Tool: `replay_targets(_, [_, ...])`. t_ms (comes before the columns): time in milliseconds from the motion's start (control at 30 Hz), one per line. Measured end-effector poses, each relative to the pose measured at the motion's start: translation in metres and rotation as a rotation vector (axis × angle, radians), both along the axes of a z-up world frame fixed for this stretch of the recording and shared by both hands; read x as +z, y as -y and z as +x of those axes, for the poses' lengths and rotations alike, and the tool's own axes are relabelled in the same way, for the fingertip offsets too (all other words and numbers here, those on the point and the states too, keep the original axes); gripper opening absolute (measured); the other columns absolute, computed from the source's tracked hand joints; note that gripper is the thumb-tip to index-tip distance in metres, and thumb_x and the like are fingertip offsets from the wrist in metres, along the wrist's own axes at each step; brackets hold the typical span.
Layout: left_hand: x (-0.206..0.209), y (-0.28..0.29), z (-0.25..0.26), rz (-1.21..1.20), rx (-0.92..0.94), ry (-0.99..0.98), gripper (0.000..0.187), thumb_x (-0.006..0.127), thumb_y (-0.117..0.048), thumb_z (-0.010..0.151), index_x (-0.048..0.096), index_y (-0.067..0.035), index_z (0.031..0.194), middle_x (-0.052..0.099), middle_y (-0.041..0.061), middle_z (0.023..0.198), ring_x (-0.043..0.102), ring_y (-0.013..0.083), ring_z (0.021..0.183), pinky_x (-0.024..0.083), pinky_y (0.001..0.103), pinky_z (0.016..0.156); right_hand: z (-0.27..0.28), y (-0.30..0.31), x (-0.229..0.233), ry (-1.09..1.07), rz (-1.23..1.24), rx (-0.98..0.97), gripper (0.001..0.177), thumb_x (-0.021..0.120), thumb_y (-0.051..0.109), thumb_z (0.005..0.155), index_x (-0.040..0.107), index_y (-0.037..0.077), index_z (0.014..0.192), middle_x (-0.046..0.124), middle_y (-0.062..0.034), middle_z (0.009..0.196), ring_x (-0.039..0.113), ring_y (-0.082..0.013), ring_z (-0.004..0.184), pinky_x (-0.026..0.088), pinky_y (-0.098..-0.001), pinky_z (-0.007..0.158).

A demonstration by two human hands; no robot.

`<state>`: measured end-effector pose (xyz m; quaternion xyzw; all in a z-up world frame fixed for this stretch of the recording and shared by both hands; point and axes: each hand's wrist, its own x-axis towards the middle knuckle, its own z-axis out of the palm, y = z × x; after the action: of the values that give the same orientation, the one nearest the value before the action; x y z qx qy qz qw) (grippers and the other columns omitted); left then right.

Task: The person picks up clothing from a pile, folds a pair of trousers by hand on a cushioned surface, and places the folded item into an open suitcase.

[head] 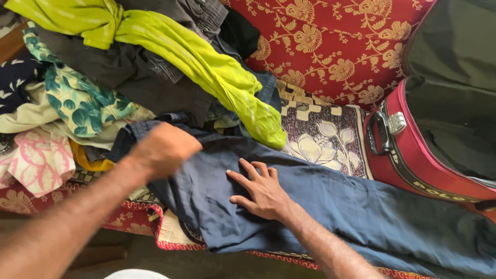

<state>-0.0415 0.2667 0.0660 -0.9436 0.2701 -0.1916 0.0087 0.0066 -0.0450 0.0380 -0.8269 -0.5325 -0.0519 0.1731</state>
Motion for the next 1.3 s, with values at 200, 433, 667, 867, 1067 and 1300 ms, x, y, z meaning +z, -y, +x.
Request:
replay_targets(200, [-0.011, 0.037, 0.009, 0.040, 0.183, -0.216, 0.098, 0.075, -0.009, 0.057, 0.045, -0.005, 0.150, 0.064, 0.011, 0.113, 0.062, 0.0314, 0.100, 0.055, 0.040, 0.064, 0.029, 0.022, -0.025, 0.075, -0.116, -0.224, 0.058, 0.062, 0.048, 0.094, 0.054, 0.020, 0.145, 0.048, -0.0145, 0.149, 0.045, -0.0357, 0.130, 0.037, -0.0549, 0.095])
replay_targets(433, [-0.027, 0.045, 0.059, 0.313, 0.209, -0.123, 0.033, 0.079, -0.019, 0.071, 0.066, -0.010, 0.101, 0.065, 0.007, 0.105, 0.060, 0.0261, 0.108, 0.052, 0.040, 0.081, 0.077, 0.157, -0.015, 0.049, -0.326, -0.582, 0.067, 0.068, 0.062, 0.082, 0.059, 0.012, 0.127, 0.060, -0.0155, 0.118, 0.058, -0.0361, 0.112, 0.048, -0.0493, 0.093])
replay_targets(667, [-0.034, 0.045, 0.081, 0.186, 0.377, -0.551, 0.041, 0.075, -0.019, 0.067, 0.071, -0.008, 0.106, 0.075, 0.013, 0.103, 0.073, 0.0302, 0.098, 0.056, 0.044, 0.084, 0.110, 0.292, 0.022, -0.474, -0.596, -0.572, 0.086, 0.073, 0.066, 0.077, 0.052, 0.006, 0.135, 0.063, -0.0191, 0.132, 0.060, -0.0350, 0.128, 0.050, -0.0444, 0.103])
replay_targets(867, [-0.016, 0.023, 0.084, 0.099, 0.472, -0.822, 0.035, 0.066, -0.015, 0.076, 0.075, -0.014, 0.110, 0.077, 0.015, 0.107, 0.073, 0.0321, 0.107, 0.058, 0.045, 0.092, 0.132, 0.387, 0.020, -0.595, -0.993, -0.671, 0.095, 0.091, 0.047, 0.076, 0.042, 0.010, 0.149, 0.051, -0.0150, 0.150, 0.046, -0.0288, 0.143, 0.038, -0.0392, 0.118])
replay_targets(1067, [0.027, 0.016, 0.088, 0.061, 0.460, -0.796, 0.044, 0.069, -0.010, 0.071, 0.074, -0.014, 0.114, 0.077, 0.017, 0.107, 0.074, 0.0338, 0.106, 0.061, 0.045, 0.089, 0.126, 0.422, 0.043, -0.421, -0.808, -0.571, 0.085, 0.091, 0.016, 0.070, 0.053, 0.016, 0.146, 0.061, -0.0132, 0.141, 0.055, -0.0301, 0.132, 0.046, -0.0413, 0.108])
replay_targets(1300, [0.123, 0.003, 0.065, -0.004, 0.633, -0.238, 0.016, 0.067, -0.018, 0.086, 0.071, -0.015, 0.101, 0.077, 0.016, 0.093, 0.076, 0.0369, 0.088, 0.060, 0.049, 0.077, 0.071, 0.399, 0.145, 0.287, -0.397, -0.708, 0.039, 0.074, 0.002, 0.070, 0.065, 0.010, 0.107, 0.071, -0.0096, 0.098, 0.072, -0.0315, 0.095, 0.059, -0.0420, 0.080])
